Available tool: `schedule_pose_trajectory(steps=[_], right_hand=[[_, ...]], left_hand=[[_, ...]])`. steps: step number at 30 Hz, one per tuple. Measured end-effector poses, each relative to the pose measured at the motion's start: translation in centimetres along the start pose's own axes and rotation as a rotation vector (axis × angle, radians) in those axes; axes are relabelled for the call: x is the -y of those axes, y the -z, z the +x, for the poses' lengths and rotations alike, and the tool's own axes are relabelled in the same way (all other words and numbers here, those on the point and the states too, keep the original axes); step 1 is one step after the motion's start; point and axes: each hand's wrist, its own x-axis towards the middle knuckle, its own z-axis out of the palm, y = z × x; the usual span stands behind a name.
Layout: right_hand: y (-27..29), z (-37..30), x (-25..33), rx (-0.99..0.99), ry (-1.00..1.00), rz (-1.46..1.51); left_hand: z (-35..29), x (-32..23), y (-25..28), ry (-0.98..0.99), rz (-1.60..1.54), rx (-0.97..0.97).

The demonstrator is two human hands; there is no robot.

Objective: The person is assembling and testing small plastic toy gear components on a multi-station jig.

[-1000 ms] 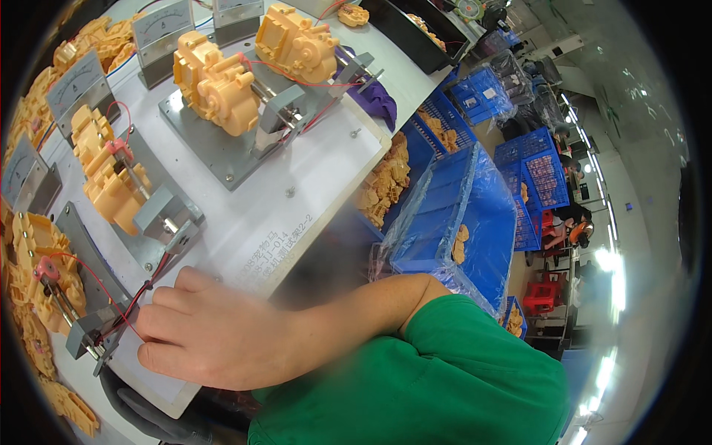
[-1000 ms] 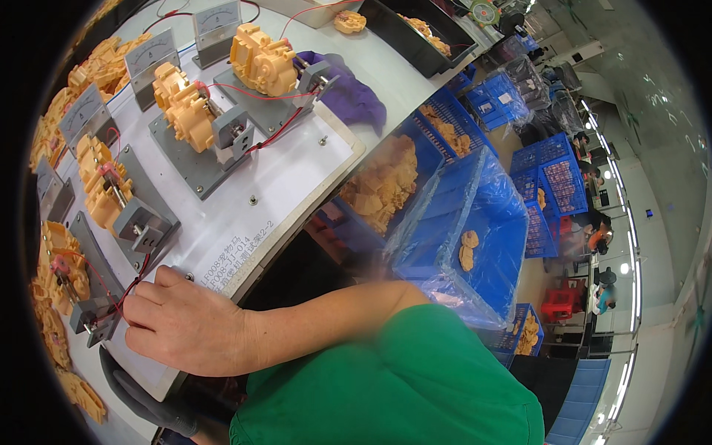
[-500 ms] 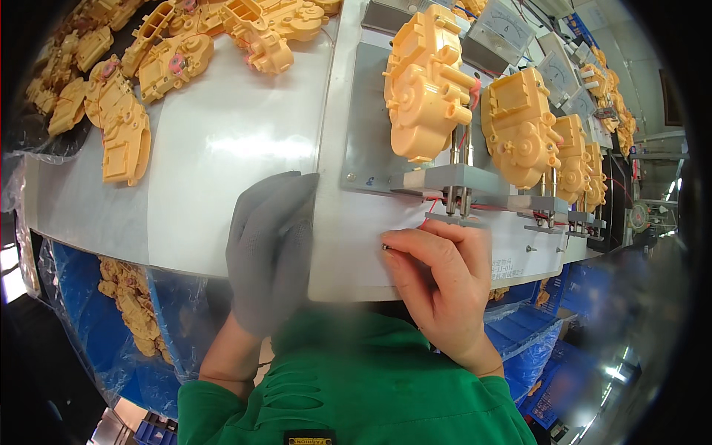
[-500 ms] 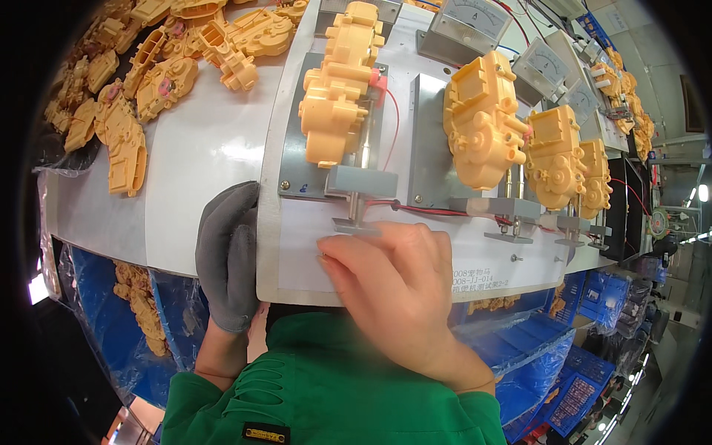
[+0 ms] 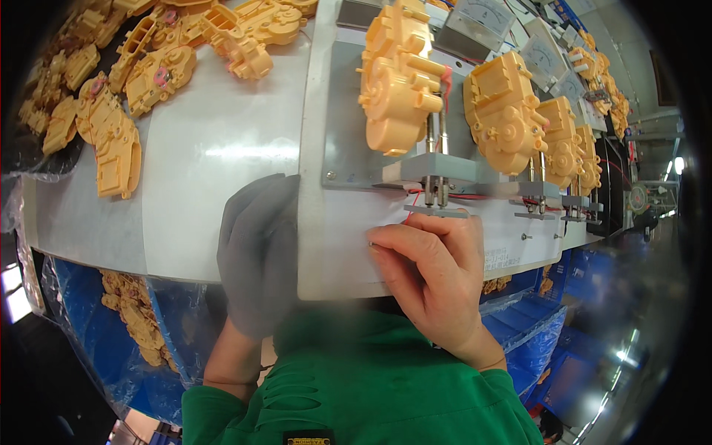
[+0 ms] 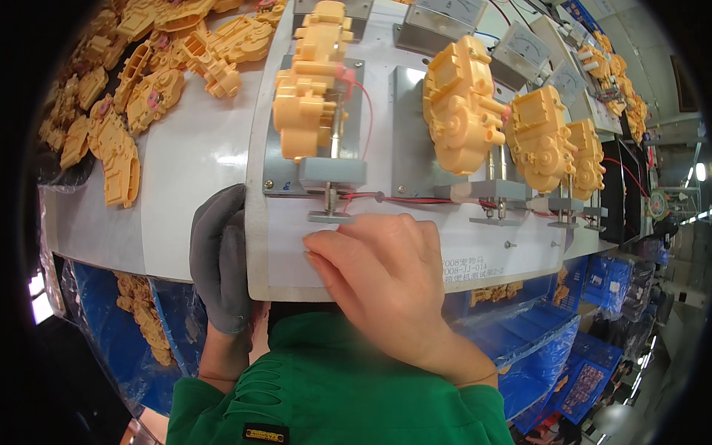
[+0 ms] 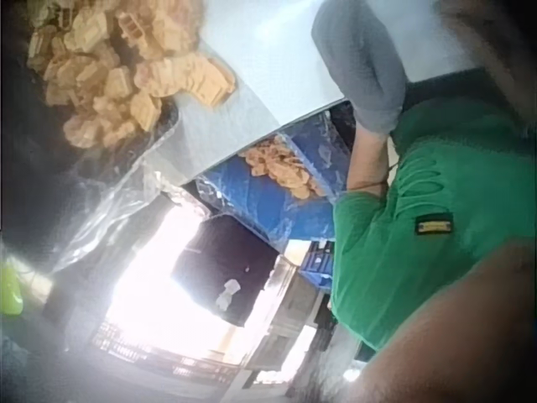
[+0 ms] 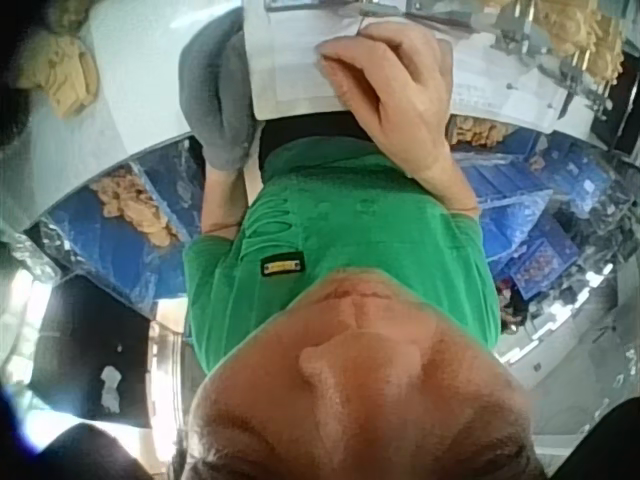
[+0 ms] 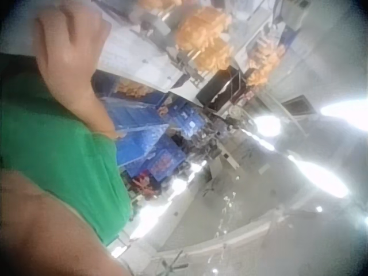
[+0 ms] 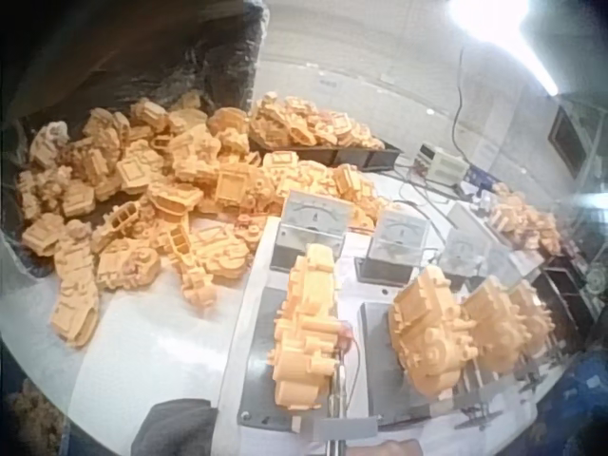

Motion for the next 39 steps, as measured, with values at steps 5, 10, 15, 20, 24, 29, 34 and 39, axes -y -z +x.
schedule_pose_trajectory(steps=[5,10,15,20,24,29,34,39], right_hand=[[0.3,0.39,-0.31,0.007,0.035,0.026],[0.44,0.06,-0.52,-0.003,0.027,0.057],[0.34,-0.11,-0.69,-0.005,0.036,0.047],[0.43,-0.03,-0.81,0.011,0.073,0.05],[0.29,-0.25,-1.19,0.018,0.13,0.034],[0.38,-0.07,-0.82,0.012,0.093,0.057],[0.46,0.13,-0.47,0.012,0.048,0.075],[0.28,0.11,-0.45,-0.01,0.045,0.072]], left_hand=[[-0.45,-0.48,-0.22,0.195,-0.037,-0.05],[-0.61,-0.57,-0.66,0.17,0.045,-0.044],[-0.64,-0.53,-0.7,0.185,0.034,-0.045],[-0.72,-0.58,-0.52,0.188,0.061,-0.052],[-0.73,-0.54,-0.42,0.205,0.069,-0.043],[-0.69,-0.61,-0.44,0.191,0.066,-0.044],[-0.51,-0.83,-0.51,0.2,0.053,-0.05],[-0.46,-1.03,-0.55,0.203,0.048,-0.053]])
